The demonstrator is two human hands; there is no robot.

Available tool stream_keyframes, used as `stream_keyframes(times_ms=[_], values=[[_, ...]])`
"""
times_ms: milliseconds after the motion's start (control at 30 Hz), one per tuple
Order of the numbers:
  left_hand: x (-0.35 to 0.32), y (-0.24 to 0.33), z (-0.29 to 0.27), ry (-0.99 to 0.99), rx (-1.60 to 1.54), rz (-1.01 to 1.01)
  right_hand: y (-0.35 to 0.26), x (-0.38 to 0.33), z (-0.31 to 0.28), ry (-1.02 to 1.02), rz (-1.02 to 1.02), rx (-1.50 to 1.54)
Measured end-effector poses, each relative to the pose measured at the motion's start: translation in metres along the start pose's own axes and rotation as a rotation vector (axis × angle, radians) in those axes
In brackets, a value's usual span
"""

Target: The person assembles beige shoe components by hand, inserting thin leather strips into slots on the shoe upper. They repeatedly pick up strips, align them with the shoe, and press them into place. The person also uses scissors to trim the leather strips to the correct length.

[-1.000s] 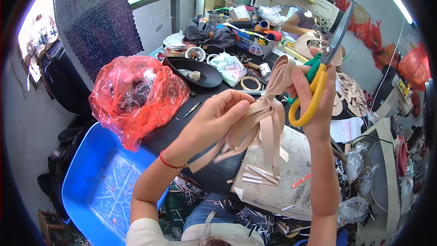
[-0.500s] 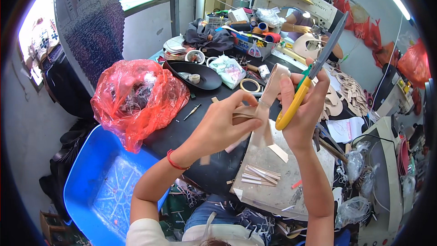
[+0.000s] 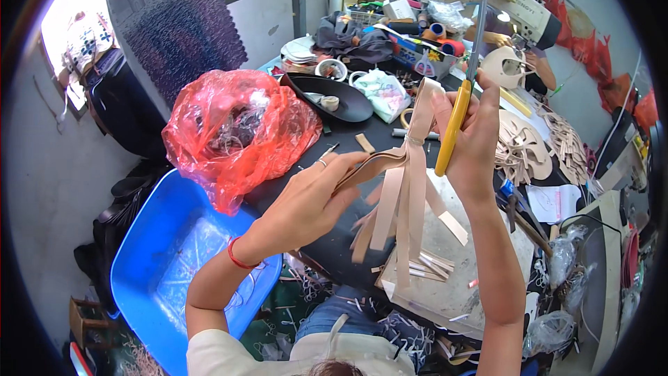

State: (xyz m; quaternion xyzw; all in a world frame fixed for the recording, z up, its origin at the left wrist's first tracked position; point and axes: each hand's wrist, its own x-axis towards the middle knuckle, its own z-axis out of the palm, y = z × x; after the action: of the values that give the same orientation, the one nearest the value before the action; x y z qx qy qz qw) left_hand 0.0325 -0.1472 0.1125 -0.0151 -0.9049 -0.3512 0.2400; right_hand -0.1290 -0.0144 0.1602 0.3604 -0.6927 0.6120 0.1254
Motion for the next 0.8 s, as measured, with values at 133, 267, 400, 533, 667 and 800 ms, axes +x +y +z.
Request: stream_keyframes(times_ms=[133, 267, 400, 533, 667, 800], values=[[-0.012, -0.021, -0.008, -0.064, -0.100, -0.100, 0.005, 0.001, 0.012, -0.044, 0.014, 0.061], [-0.022, -0.032, -0.011, -0.169, -0.396, -0.288, 0.007, 0.004, 0.024, -0.087, 0.013, 0.163], [-0.016, -0.021, -0.024, -0.331, -0.518, -0.503, 0.027, 0.011, 0.036, -0.139, 0.134, 0.303], [-0.013, -0.042, -0.014, -0.316, -0.541, -0.447, 0.059, 0.011, 0.034, -0.130, 0.301, 0.445], [0.002, -0.055, 0.011, -0.377, -0.706, -0.603, 0.099, 0.006, 0.034, -0.044, 0.496, 0.413], [0.011, -0.075, 0.038, -0.428, -0.878, -0.727, 0.119, 0.001, 0.021, -0.043, 0.499, 0.147]])
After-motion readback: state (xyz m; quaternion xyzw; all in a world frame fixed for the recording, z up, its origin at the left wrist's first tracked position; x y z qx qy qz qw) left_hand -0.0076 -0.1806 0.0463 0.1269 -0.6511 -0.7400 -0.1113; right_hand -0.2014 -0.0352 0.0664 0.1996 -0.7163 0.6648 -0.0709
